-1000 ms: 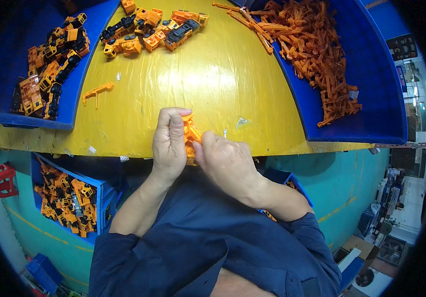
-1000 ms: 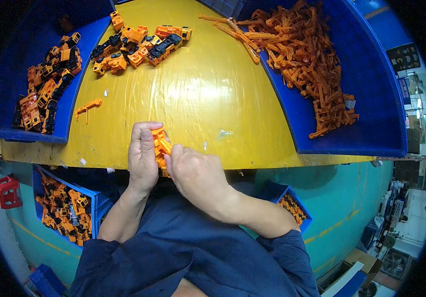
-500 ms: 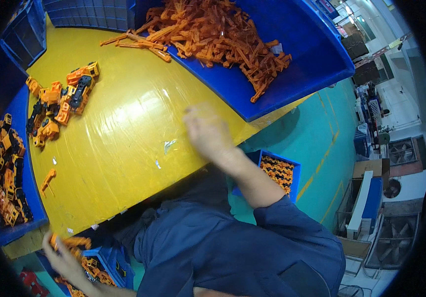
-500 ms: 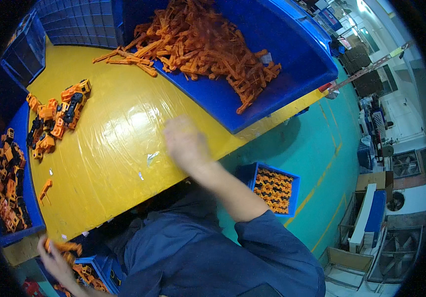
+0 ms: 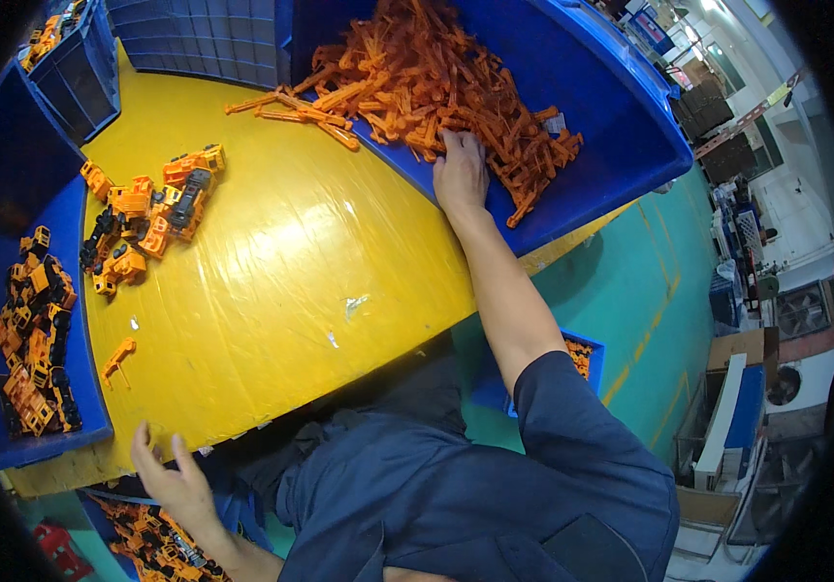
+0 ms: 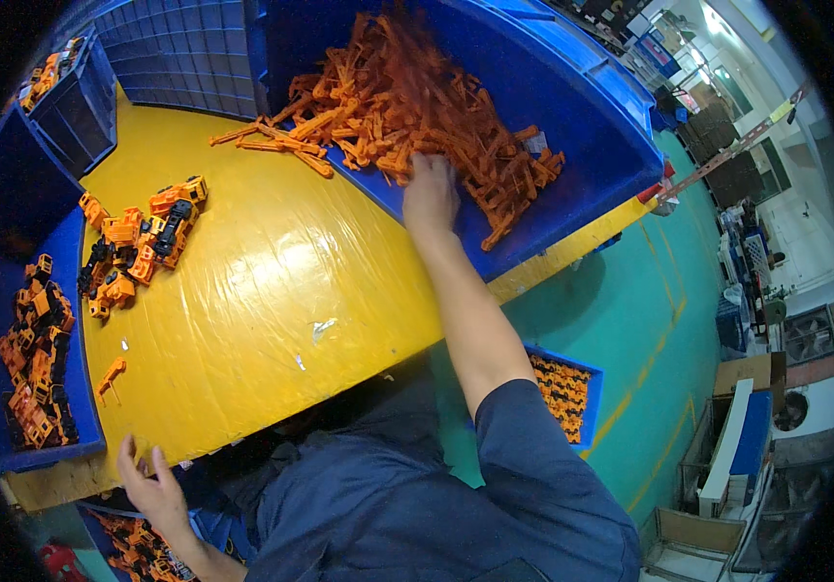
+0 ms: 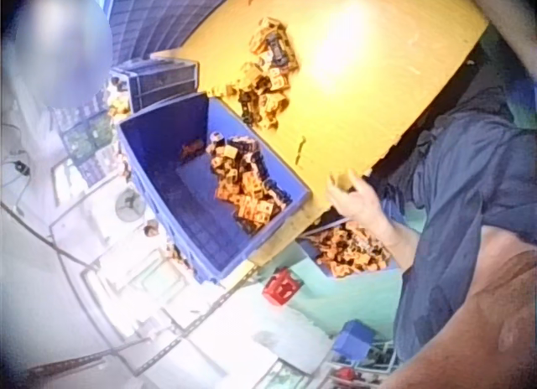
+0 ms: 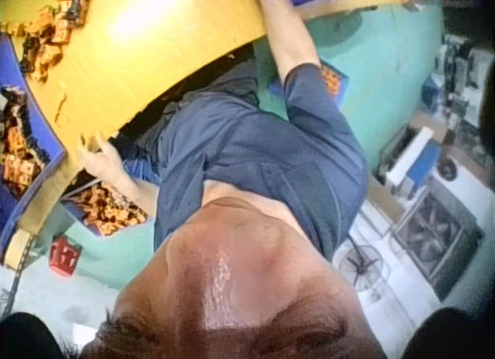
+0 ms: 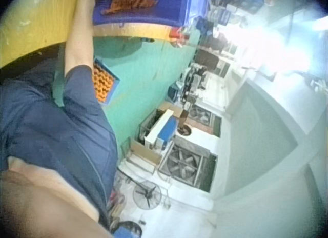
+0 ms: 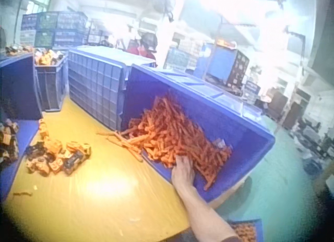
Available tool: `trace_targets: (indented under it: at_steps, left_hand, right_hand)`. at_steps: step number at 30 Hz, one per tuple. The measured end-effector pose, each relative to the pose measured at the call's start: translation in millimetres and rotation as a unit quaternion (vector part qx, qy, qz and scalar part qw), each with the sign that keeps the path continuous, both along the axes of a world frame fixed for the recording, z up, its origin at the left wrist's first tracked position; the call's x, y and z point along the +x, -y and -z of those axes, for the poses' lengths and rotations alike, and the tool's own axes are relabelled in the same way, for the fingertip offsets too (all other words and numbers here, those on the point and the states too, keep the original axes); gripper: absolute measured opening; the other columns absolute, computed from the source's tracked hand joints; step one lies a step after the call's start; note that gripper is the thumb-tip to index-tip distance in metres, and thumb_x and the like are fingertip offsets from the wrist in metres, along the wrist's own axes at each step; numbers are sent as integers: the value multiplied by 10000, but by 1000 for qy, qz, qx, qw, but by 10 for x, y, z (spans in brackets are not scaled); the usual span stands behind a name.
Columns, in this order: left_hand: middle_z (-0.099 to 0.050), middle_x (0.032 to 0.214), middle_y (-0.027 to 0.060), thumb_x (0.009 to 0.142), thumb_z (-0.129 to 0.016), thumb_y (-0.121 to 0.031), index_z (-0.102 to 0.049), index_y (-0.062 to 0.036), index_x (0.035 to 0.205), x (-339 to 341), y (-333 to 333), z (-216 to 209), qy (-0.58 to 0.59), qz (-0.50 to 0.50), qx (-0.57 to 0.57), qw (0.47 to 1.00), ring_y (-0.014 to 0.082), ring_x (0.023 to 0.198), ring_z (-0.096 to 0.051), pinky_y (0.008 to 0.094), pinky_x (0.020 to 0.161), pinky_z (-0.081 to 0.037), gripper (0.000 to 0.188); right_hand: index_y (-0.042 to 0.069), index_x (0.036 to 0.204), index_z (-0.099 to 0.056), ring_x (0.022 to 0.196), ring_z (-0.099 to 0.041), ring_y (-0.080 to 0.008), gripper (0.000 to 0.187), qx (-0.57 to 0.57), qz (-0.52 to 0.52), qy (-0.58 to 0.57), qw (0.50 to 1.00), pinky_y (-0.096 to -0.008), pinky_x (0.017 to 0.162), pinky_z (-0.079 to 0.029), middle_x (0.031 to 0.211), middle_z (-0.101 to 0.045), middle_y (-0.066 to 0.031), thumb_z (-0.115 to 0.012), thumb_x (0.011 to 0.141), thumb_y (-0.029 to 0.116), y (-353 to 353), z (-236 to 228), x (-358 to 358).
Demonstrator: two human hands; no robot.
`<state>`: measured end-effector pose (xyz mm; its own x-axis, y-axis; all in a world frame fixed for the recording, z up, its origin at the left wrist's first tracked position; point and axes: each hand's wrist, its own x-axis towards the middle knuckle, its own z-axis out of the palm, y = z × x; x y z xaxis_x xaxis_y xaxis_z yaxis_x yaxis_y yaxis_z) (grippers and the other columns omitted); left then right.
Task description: The person repeatedly picks orange plastic toy truck bodies and small orange plastic pieces from bins and the table, then snaps the pieces into the truck bodies. Completed assemblies are placed into a blue bin on the left. The process is repeated continuously throughout the clip.
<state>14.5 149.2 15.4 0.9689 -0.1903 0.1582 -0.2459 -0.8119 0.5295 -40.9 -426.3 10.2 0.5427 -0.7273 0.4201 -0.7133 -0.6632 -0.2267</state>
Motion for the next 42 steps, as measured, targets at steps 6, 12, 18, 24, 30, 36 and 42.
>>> trace_targets:
  at_steps: [6,12,18,24,30,36,42]
  left_hand:
    - [-620,1321,228,948,-700,-40,-593,27,1344,-70,462,-131,-3,68,-55,996,400,1222,-609,443,1052,-486,416]
    - [-625,1296,204,962,-693,-37,-604,22,1324,-92,686,-100,-6,112,-69,991,365,1194,-622,418,1048,-499,377]
    - [-634,1270,224,896,-721,24,-614,20,1279,-154,934,-177,-14,154,-90,984,403,1177,-624,425,1049,-499,399]
    - [-651,1229,208,922,-714,-17,-634,19,1251,-210,1013,-203,4,166,-97,981,368,1135,-644,405,1013,-512,340]
    - [-704,1117,191,869,-771,14,-698,16,1171,-239,1361,-289,-81,241,-180,950,347,1031,-691,379,916,-554,311]
    - [-724,1047,141,910,-766,7,-761,13,1115,-194,1878,-354,-104,236,-356,898,206,861,-704,301,791,-558,205]
    - [-714,1017,78,975,-747,-54,-759,25,1087,-162,1766,-187,-229,168,-451,846,131,884,-681,272,810,-554,137]
  right_hand:
    - [75,1194,-774,1266,-540,-330,254,-38,-43,-3,998,-446,951,-555,1314,-586,-122,-767,943,105,121,69,-23]
    - [81,1196,-768,1144,-608,-334,276,-85,-124,29,988,-464,901,-549,1215,-598,-120,-783,926,140,89,149,-48]
    - [59,1222,-755,1109,-621,-348,310,7,-85,24,996,-455,890,-544,1201,-592,-142,-779,930,160,86,61,110]
    - [36,1231,-732,1024,-661,-259,270,77,-95,152,981,-385,839,-550,1185,-642,-136,-708,1010,188,-296,-19,-158]
    - [22,1326,-607,916,-686,-122,288,707,-220,328,586,-273,802,-577,1138,-719,-87,-617,1099,200,-1206,-114,-515]
    - [1,1314,-637,950,-725,-150,298,773,-271,257,512,-280,803,-606,1160,-724,-94,-652,1079,184,-2022,-224,-496]
    - [-56,1240,-694,945,-699,-148,277,652,-342,144,661,-291,839,-575,1040,-713,-83,-736,1008,90,-2307,-265,-490]
